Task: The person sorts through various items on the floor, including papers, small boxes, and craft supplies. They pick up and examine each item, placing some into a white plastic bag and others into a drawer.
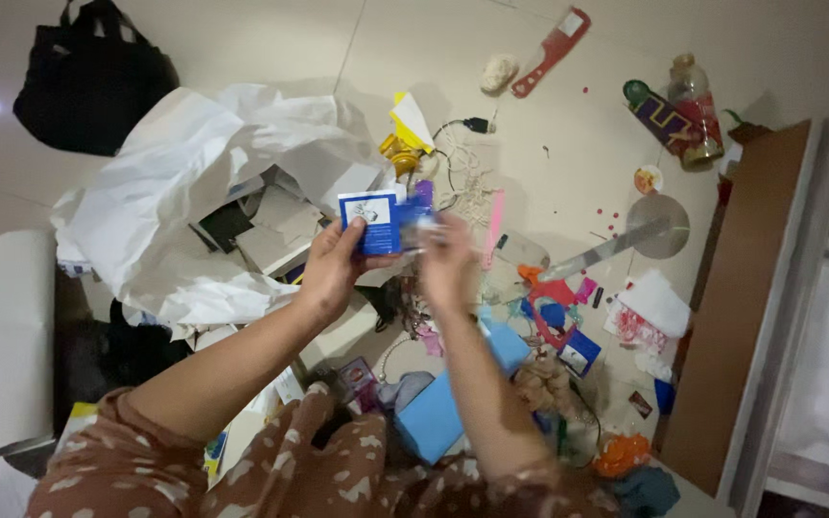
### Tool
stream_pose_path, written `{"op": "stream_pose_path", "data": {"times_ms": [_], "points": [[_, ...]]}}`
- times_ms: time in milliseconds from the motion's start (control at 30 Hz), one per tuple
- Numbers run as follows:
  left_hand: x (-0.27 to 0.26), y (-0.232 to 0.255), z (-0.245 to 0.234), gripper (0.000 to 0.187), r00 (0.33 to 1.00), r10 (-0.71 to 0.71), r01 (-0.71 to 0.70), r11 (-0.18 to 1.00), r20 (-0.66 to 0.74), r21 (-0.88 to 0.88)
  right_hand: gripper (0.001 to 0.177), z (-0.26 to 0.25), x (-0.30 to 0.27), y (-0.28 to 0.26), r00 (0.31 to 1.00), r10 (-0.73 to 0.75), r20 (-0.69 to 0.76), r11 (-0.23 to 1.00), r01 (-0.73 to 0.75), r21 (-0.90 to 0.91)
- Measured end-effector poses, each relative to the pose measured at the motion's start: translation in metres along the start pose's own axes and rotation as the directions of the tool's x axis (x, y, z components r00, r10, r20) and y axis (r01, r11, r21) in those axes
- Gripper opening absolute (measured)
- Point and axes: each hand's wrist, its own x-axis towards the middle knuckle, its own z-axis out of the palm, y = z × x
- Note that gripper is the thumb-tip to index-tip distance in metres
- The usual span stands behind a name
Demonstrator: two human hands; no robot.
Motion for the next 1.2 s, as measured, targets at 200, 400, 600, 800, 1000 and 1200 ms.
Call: {"op": "stream_pose_path", "data": {"times_ms": [200,400,600,800,1000,1200], "points": [[0.002,-0.008,0.013,0.027,0.995,0.071,-0.073,0.997,0.075,0.030,0.023,0.083,-0.003,0.060,0.935,0.095,0.341,0.640,-0.319,0.699],[0.003,-0.021,0.029,0.018,0.998,0.027,-0.040,0.972,0.058,0.231,0.034,-0.081,0.026,0.064,0.939,-0.148,0.309,0.980,0.183,-0.084],[0.008,-0.048,0.052,0.018,0.993,-0.088,0.037,0.877,0.084,0.480,0.049,-0.306,0.023,0.063,0.989,0.104,0.109,0.792,-0.016,-0.610],[0.016,-0.077,0.104,0.014,0.970,-0.202,0.146,0.928,0.134,0.342,0.072,-0.347,-0.019,0.069,0.876,0.475,-0.089,0.446,-0.327,-0.833],[0.024,-0.101,0.120,0.015,0.947,-0.228,0.130,0.916,0.226,0.379,0.050,-0.344,-0.021,0.072,0.849,0.519,-0.092,0.711,-0.490,-0.504],[0.025,-0.102,0.112,0.012,0.949,-0.252,0.162,0.905,0.187,0.393,0.024,-0.343,-0.004,0.025,0.938,0.320,0.136,0.948,-0.317,-0.045]]}}
